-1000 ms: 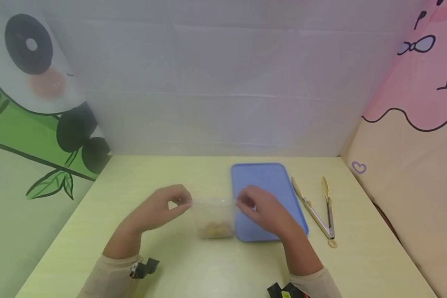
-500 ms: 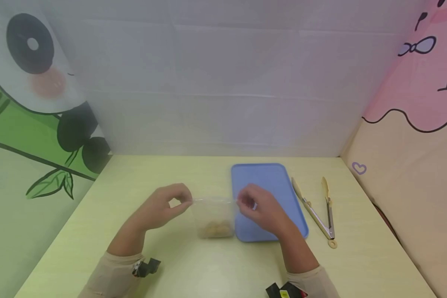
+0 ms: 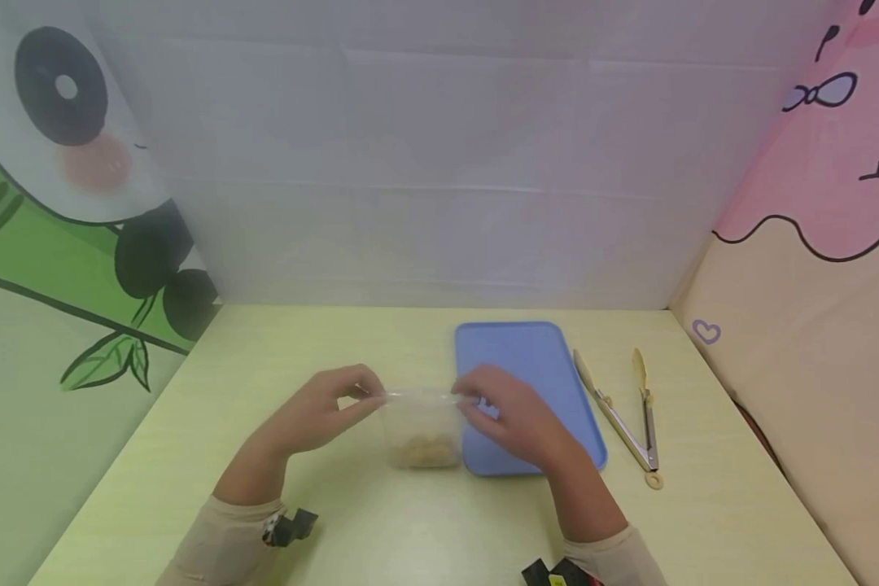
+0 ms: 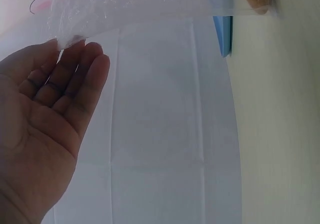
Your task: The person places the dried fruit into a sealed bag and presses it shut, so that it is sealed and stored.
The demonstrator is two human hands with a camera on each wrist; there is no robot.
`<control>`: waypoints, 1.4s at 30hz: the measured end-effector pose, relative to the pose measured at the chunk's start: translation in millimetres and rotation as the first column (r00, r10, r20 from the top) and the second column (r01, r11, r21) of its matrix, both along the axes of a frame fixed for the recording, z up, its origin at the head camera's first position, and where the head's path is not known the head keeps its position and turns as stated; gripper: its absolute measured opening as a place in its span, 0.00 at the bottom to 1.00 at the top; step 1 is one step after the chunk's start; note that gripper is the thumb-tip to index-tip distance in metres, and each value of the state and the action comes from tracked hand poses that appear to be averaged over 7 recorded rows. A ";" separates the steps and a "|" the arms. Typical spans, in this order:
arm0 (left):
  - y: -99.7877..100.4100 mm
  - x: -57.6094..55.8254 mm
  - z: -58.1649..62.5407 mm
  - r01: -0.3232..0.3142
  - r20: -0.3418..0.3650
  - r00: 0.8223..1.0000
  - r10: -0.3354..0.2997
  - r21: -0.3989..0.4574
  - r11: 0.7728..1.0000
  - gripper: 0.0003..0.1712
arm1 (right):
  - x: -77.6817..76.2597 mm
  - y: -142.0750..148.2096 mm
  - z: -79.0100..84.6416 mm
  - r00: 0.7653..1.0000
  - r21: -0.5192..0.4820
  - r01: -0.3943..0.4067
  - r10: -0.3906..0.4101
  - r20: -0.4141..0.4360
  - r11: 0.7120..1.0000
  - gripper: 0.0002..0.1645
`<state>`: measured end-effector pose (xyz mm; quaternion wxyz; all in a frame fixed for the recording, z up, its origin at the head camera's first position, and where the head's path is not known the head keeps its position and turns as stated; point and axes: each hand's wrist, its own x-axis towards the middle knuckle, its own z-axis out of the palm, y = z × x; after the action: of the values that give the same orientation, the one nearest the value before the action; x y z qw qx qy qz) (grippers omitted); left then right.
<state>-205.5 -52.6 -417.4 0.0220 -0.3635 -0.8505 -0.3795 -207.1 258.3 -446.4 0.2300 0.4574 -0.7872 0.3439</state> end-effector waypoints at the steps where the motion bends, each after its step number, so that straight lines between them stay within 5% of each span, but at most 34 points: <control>1: 0.0 0.3 0.0 -0.003 -0.001 1.000 0.003 -0.006 1.000 0.04 | 0.6 0.1 1.3 0.999 0.016 -0.002 0.003 -0.036 1.000 0.12; 12: 3.1 1.5 -0.6 0.045 -0.035 0.998 -0.046 -0.032 0.998 0.04 | 18.5 1.9 18.3 0.988 0.174 0.013 0.015 -0.156 0.985 0.12; 21: 5.8 1.2 -3.1 0.019 -0.093 0.995 -0.020 -0.016 1.000 0.07 | 22.3 3.2 19.9 0.972 0.193 0.156 -0.115 -0.205 0.969 0.13; 29: 11.1 2.7 -0.7 0.101 -0.309 0.944 -0.114 -0.058 0.993 0.11 | 19.6 3.3 17.9 0.987 0.143 0.140 -0.126 -0.102 0.980 0.10; 37: 11.5 2.0 -1.0 0.105 -0.333 0.937 -0.105 -0.020 0.994 0.09 | 25.0 -0.6 20.0 0.967 0.166 0.222 -0.238 0.087 0.961 0.11; 42: 11.7 1.8 -2.0 0.113 -0.325 0.939 -0.109 -0.008 0.994 0.09 | 26.0 -2.8 19.3 0.963 0.183 0.225 -0.247 0.110 0.957 0.10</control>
<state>-203.7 -40.9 -419.4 0.1424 -0.4684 -0.8113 -0.3197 -181.1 255.5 -427.1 0.1775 0.3541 -0.8760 0.2753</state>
